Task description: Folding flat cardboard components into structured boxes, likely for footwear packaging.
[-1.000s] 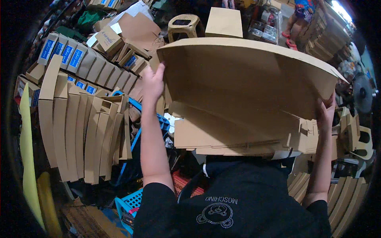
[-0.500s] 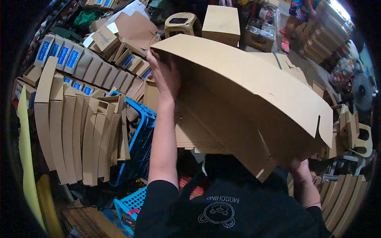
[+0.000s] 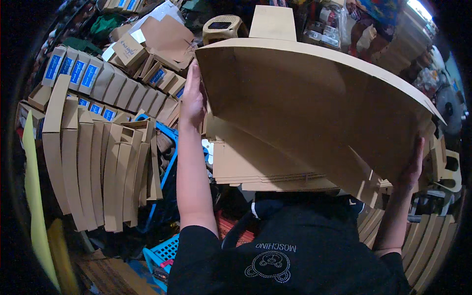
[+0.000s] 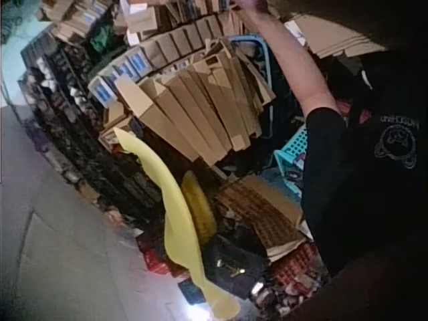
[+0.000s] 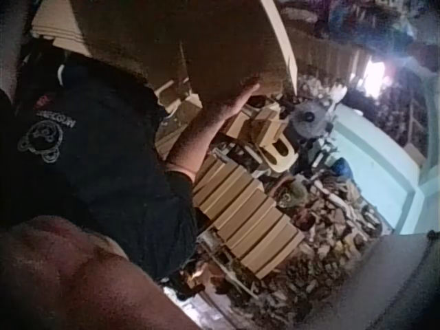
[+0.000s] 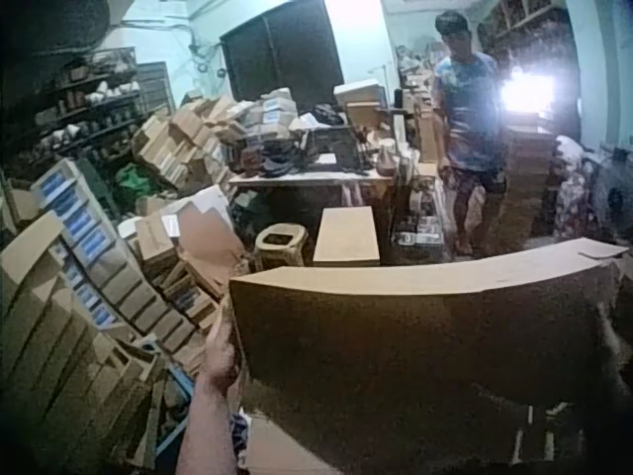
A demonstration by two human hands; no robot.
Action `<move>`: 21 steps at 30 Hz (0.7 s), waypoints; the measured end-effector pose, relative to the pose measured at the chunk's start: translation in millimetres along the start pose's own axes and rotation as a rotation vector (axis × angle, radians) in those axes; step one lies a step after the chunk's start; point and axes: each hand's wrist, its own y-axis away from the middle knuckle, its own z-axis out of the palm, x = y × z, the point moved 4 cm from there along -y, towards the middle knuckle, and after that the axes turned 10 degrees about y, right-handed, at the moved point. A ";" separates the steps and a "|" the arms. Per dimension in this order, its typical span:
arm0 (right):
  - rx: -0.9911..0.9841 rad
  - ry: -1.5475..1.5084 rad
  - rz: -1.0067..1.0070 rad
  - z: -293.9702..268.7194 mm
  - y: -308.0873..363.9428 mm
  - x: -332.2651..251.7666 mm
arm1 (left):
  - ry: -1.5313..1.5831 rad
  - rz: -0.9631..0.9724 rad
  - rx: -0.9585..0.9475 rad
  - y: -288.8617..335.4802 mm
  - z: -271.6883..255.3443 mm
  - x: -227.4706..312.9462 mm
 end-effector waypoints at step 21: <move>0.078 0.062 0.108 -47.3 10.9 29.5 | -0.996 0.464 0.065 -9.8 -22.1 26.1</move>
